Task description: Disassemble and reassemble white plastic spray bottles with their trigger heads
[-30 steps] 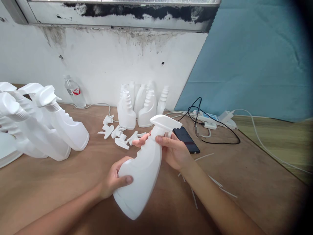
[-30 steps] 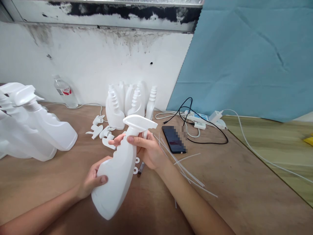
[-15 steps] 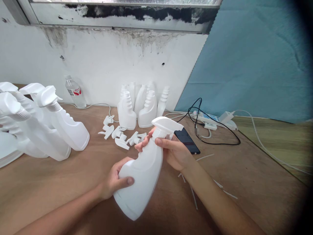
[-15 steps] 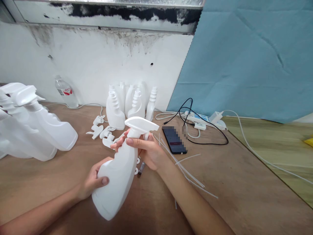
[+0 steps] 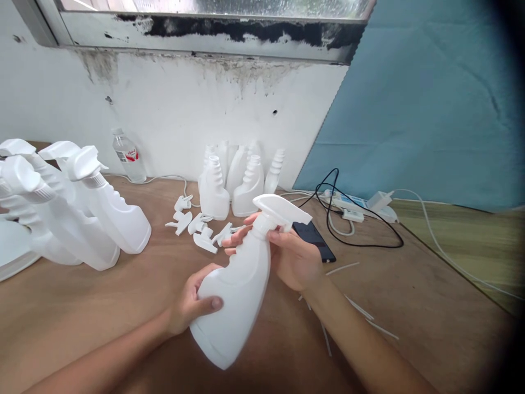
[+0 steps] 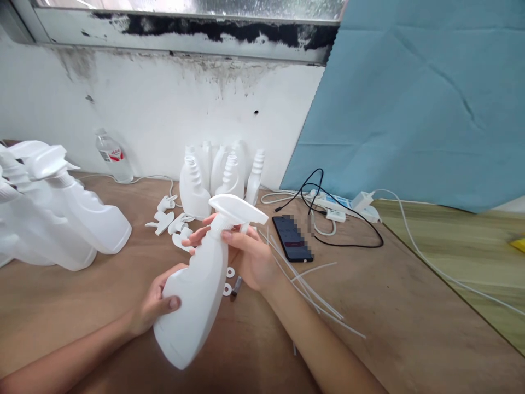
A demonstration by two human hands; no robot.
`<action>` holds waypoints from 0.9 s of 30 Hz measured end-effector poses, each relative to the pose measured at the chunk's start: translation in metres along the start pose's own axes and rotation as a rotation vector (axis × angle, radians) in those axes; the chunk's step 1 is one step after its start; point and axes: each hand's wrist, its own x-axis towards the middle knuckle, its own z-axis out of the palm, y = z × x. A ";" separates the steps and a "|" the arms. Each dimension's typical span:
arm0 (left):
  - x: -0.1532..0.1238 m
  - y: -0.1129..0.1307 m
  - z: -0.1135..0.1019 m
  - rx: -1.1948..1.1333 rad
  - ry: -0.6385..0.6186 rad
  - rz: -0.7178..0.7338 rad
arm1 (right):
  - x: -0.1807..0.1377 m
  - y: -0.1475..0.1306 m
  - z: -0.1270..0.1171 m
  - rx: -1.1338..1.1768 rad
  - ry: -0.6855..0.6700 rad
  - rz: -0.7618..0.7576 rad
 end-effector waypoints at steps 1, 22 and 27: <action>0.000 0.000 0.000 0.008 -0.004 0.000 | 0.000 0.001 -0.001 -0.002 0.018 -0.001; 0.001 -0.002 -0.002 -0.007 -0.016 -0.011 | 0.002 0.005 -0.004 -0.038 0.057 0.027; 0.001 0.000 -0.002 -0.046 -0.019 -0.013 | 0.003 0.005 0.001 0.064 0.004 0.025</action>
